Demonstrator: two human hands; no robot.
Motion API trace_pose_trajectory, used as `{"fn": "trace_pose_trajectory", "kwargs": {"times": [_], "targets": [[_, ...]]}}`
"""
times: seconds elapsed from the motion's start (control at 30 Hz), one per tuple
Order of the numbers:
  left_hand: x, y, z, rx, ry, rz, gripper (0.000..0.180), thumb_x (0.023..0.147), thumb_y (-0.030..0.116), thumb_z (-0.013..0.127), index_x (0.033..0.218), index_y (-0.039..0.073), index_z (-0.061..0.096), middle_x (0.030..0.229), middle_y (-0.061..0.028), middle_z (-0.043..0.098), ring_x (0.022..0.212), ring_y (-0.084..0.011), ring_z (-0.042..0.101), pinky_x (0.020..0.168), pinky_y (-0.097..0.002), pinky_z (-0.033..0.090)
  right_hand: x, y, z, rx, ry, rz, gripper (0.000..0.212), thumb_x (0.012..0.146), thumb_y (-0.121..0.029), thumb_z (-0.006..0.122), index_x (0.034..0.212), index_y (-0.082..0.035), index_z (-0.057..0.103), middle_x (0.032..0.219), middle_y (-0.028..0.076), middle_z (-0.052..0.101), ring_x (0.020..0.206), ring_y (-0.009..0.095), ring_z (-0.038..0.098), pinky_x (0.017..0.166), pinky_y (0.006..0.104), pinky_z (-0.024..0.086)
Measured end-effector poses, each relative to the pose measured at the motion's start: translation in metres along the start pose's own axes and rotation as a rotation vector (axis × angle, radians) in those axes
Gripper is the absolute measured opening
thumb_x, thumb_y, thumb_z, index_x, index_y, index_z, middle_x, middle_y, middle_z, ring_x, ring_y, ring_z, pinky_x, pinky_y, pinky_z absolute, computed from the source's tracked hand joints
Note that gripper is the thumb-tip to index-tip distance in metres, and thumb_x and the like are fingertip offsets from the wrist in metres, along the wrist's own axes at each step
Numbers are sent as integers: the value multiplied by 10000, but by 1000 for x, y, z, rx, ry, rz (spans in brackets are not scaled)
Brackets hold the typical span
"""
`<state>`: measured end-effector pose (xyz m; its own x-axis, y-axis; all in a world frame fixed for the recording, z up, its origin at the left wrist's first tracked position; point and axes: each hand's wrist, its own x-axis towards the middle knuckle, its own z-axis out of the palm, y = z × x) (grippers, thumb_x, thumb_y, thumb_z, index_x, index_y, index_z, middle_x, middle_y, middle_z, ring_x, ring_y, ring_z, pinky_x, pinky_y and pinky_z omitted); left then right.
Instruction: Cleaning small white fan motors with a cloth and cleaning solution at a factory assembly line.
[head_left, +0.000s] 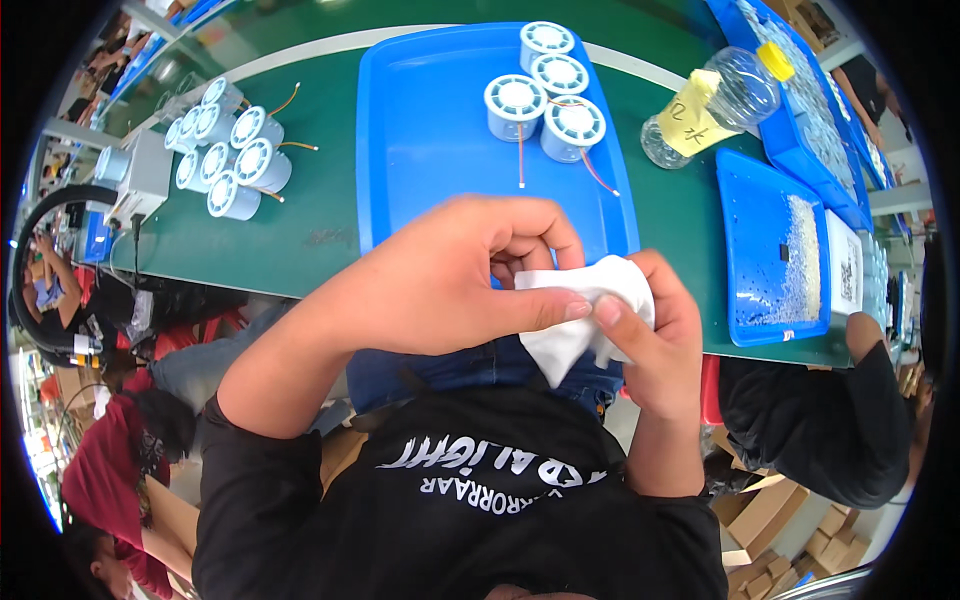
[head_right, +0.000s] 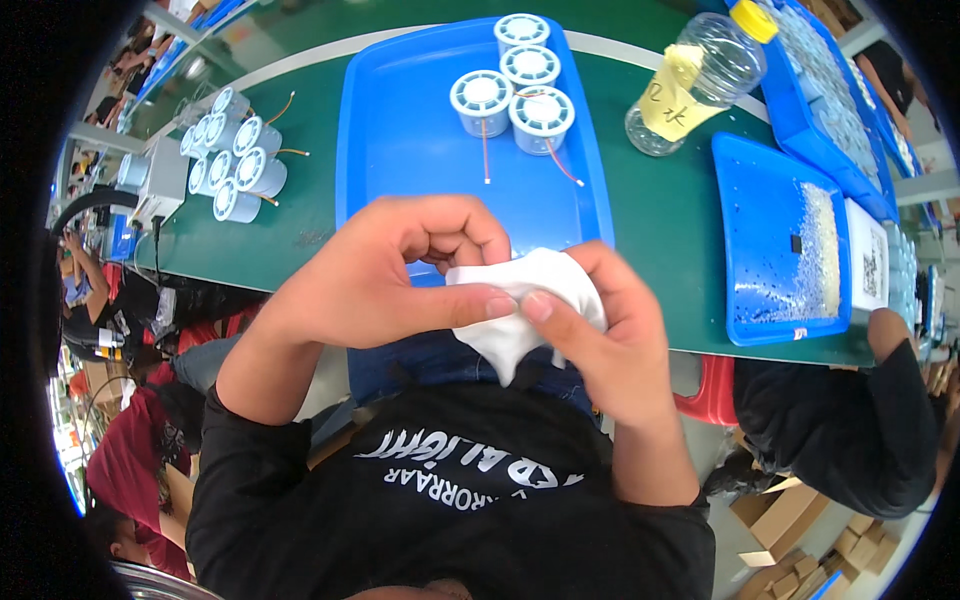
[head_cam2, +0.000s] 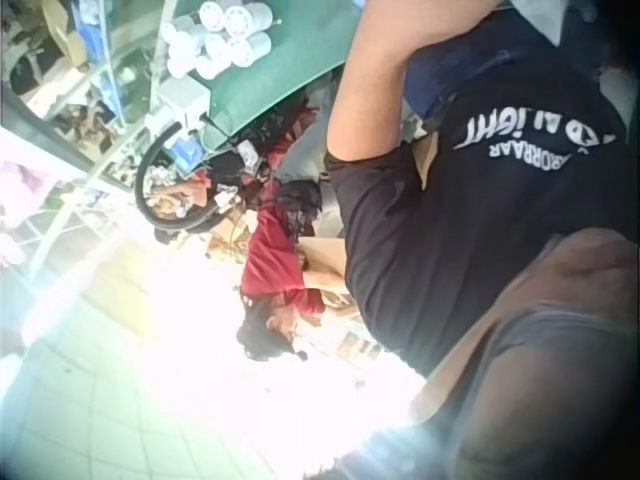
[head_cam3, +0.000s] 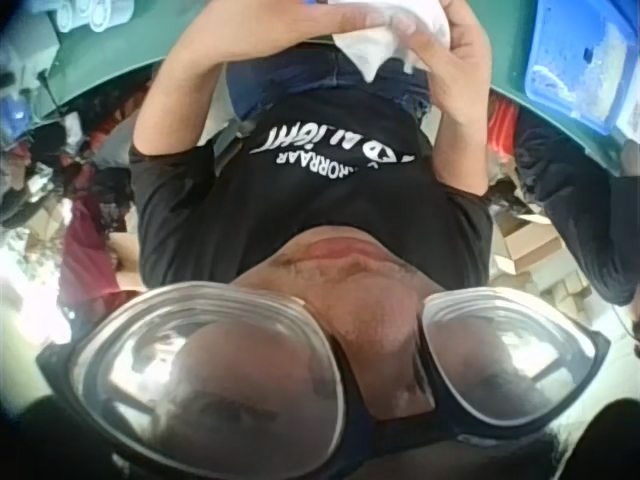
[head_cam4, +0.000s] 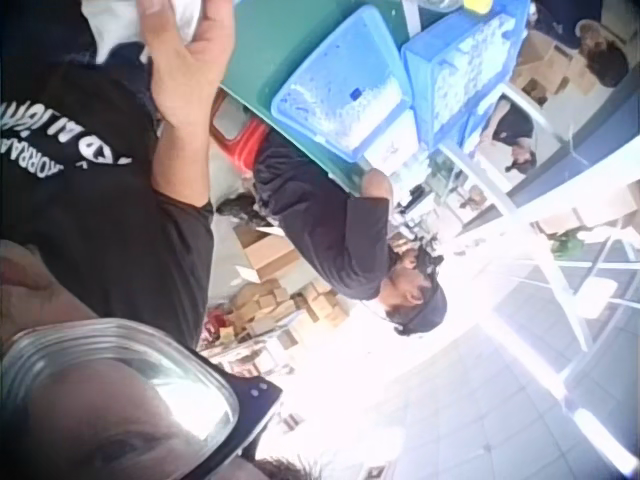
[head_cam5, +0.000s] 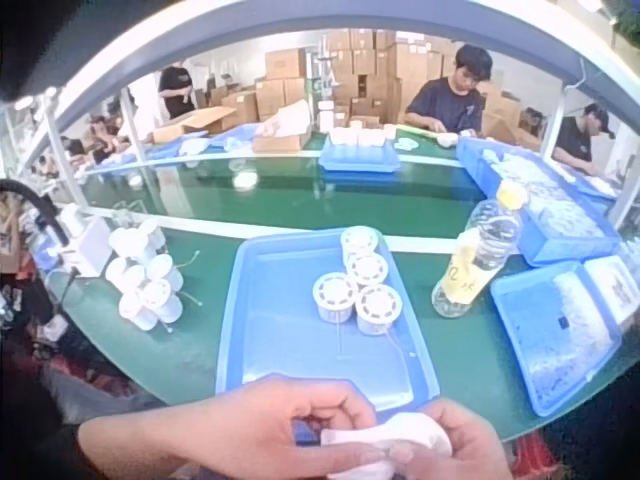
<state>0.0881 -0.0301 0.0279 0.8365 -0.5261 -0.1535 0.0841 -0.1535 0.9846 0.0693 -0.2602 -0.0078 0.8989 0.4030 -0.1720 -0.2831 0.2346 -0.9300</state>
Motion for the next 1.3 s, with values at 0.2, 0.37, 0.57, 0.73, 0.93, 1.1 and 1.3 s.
{"fn": "trace_pose_trajectory", "kwargs": {"times": [0.2,0.37,0.57,0.73,0.93,1.1,1.3], "targets": [[27,11,3,-48,-83,67,153,891,65,750,995,41,640,871,10,664,809,-47,612,738,-221,473,-15,14,-17,565,-95,-86,288,924,-224,704,1067,-100,486,1132,123,627,1061,216,625,856,354,504],[46,7,2,-334,-141,49,146,935,82,711,1032,38,610,911,-2,658,833,-62,615,756,-217,480,-6,24,-24,653,-73,-50,606,934,-321,682,1386,-16,417,1342,183,544,1221,280,564,942,390,478],[55,18,-11,333,121,147,175,968,167,668,1067,36,607,909,-23,659,894,-106,624,792,-267,493,-18,10,-33,539,-7,-122,786,895,-282,721,1481,58,322,1419,219,497,1307,337,517,1073,464,427],[68,-17,-47,1221,621,188,648,801,330,772,1313,32,509,1151,-207,596,973,-388,657,865,-464,550,-25,1,-42,313,43,-124,661,953,-254,693,1444,48,369,1325,184,570,1243,300,574,1033,439,470],[82,-22,-49,1058,508,-19,581,829,206,738,1349,88,506,1129,-220,609,982,-406,656,856,-462,549,-32,30,-32,446,-12,70,512,1035,-209,560,1450,51,410,1366,164,567,1266,288,563,1071,446,445],[41,-35,-59,782,524,171,657,797,79,784,1373,85,468,1233,-209,599,1027,-334,677,899,-395,548,-26,33,-25,455,-13,108,506,1042,-201,542,1451,65,410,1377,168,564,1279,284,559,1075,444,444],[-10,-49,-32,3,497,72,651,840,21,775,1395,81,439,1309,-169,533,1056,-221,671,849,-317,567,-11,32,-9,339,13,217,464,1033,-170,535,1413,80,443,1336,167,588,1232,277,588,1054,427,453]]}}
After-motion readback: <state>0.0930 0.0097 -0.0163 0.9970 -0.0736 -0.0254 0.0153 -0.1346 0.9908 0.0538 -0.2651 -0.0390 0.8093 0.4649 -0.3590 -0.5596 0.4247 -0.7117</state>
